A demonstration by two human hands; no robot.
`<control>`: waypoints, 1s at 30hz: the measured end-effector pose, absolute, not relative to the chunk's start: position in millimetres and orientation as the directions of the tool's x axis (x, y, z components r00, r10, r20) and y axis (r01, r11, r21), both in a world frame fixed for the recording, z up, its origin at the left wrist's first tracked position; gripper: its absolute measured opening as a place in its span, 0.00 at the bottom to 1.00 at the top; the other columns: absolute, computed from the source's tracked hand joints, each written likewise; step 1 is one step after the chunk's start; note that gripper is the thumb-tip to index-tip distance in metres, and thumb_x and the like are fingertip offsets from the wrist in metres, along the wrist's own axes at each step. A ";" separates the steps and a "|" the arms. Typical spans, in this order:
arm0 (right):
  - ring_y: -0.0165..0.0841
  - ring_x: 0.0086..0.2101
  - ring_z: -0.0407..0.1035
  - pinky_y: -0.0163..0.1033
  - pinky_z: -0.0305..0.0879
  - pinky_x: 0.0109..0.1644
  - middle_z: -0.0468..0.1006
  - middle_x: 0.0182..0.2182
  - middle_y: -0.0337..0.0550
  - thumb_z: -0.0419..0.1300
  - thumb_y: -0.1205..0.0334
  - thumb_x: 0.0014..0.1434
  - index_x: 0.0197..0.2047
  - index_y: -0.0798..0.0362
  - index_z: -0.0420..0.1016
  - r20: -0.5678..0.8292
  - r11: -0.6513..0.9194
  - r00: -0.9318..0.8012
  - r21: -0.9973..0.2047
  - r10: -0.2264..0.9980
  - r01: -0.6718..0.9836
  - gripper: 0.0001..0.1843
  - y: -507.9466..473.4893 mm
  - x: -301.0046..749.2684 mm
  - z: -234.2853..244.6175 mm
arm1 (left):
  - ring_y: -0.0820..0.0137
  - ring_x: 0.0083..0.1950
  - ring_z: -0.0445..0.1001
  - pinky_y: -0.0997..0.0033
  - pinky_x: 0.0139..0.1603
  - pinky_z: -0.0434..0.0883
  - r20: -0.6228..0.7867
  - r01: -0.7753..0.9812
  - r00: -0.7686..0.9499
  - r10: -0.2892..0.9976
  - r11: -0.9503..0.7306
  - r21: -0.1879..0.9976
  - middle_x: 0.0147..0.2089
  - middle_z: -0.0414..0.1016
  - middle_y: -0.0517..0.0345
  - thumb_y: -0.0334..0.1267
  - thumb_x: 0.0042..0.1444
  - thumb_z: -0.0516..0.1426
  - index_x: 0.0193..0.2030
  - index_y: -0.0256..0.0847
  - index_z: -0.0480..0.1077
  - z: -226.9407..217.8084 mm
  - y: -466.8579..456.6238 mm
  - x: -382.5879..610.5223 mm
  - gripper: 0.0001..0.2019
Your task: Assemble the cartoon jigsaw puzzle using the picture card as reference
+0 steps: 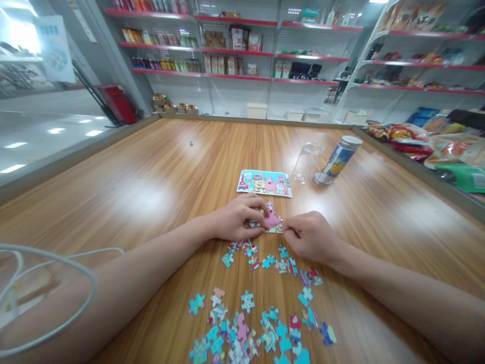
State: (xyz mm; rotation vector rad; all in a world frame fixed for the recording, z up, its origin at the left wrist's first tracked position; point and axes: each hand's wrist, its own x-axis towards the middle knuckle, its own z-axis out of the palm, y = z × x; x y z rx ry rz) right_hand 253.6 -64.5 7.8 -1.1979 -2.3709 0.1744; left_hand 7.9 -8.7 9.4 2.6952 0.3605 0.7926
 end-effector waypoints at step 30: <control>0.27 0.21 0.66 0.34 0.56 0.28 0.78 0.21 0.42 0.54 0.70 0.56 0.27 0.55 0.81 0.466 0.618 -0.448 -0.323 0.763 0.716 0.14 -67.3 253.6 7.4 | 0.63 0.50 0.74 0.59 0.55 0.70 0.479 0.143 0.819 0.316 -0.921 0.362 0.48 0.78 0.49 0.36 0.60 0.61 0.40 0.43 0.81 8.4 -7.7 7.4 0.05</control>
